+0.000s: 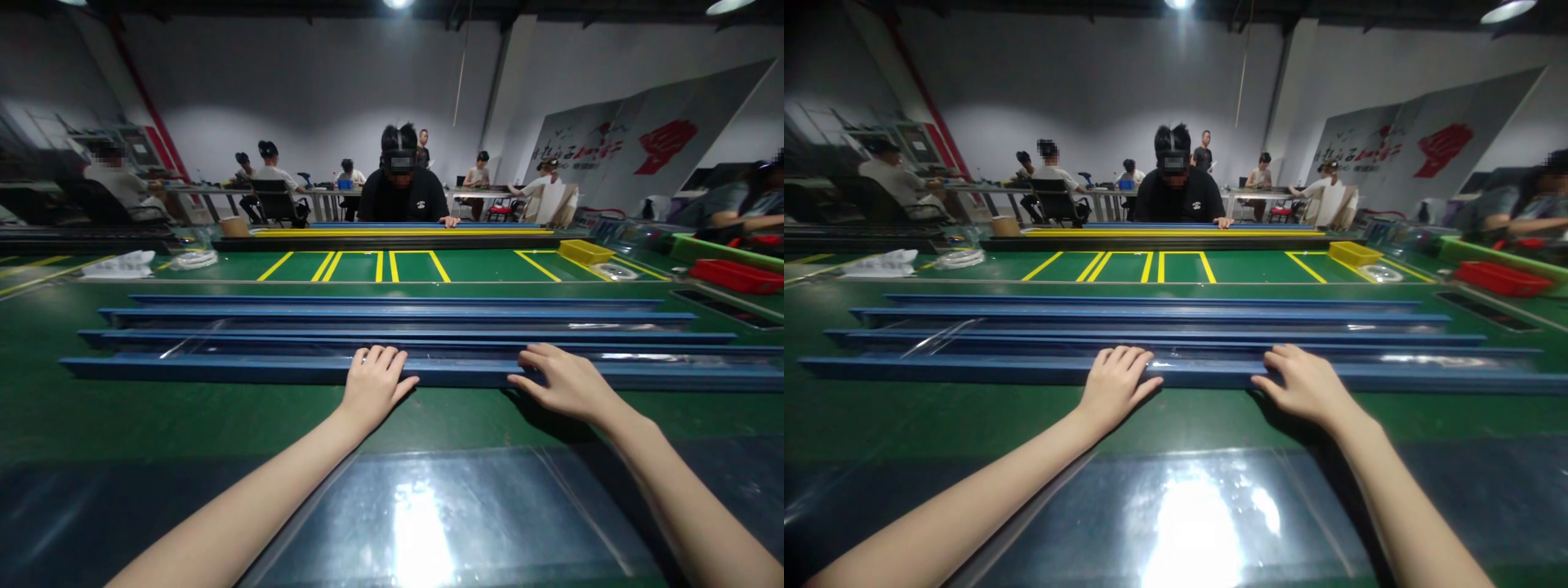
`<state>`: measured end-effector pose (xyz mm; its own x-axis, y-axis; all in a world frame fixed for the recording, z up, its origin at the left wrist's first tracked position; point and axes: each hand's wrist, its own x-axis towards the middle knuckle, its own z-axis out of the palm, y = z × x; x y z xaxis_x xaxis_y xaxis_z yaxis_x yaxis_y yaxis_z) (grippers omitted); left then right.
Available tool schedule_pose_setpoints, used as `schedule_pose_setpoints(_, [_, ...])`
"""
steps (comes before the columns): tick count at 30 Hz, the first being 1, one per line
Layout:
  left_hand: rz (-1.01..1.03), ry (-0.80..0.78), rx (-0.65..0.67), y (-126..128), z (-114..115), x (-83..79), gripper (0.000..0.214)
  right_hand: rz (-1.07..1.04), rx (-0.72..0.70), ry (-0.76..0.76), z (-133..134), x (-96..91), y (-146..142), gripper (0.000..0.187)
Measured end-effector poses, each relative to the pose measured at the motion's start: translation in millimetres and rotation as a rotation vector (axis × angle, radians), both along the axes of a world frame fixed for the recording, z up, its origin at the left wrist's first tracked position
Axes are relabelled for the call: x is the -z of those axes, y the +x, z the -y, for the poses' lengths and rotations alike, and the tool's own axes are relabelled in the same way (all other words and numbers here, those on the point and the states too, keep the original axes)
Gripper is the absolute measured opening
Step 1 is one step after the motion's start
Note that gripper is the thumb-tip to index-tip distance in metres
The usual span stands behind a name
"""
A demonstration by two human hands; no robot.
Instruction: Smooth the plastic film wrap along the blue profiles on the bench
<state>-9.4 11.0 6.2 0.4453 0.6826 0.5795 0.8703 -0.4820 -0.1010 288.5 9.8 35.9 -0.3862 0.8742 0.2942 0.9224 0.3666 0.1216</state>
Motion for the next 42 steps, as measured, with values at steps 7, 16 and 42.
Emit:
schedule_pose_setpoints(7, [-0.016,-0.002,0.007,-1,0,1.6,0.029,-0.078,-0.150,-0.017,1,6.4,-27,0.033])
schedule_pose_setpoints(16, [-0.048,-0.034,-0.011,0,0,0.6,0.030,-0.109,-0.207,-0.010,1,17.2,-34,0.037])
schedule_pose_setpoints(42, [-0.020,-0.070,0.008,0,-2,-3.0,0.031,-0.102,-0.164,-0.018,1,15.2,-40,0.037])
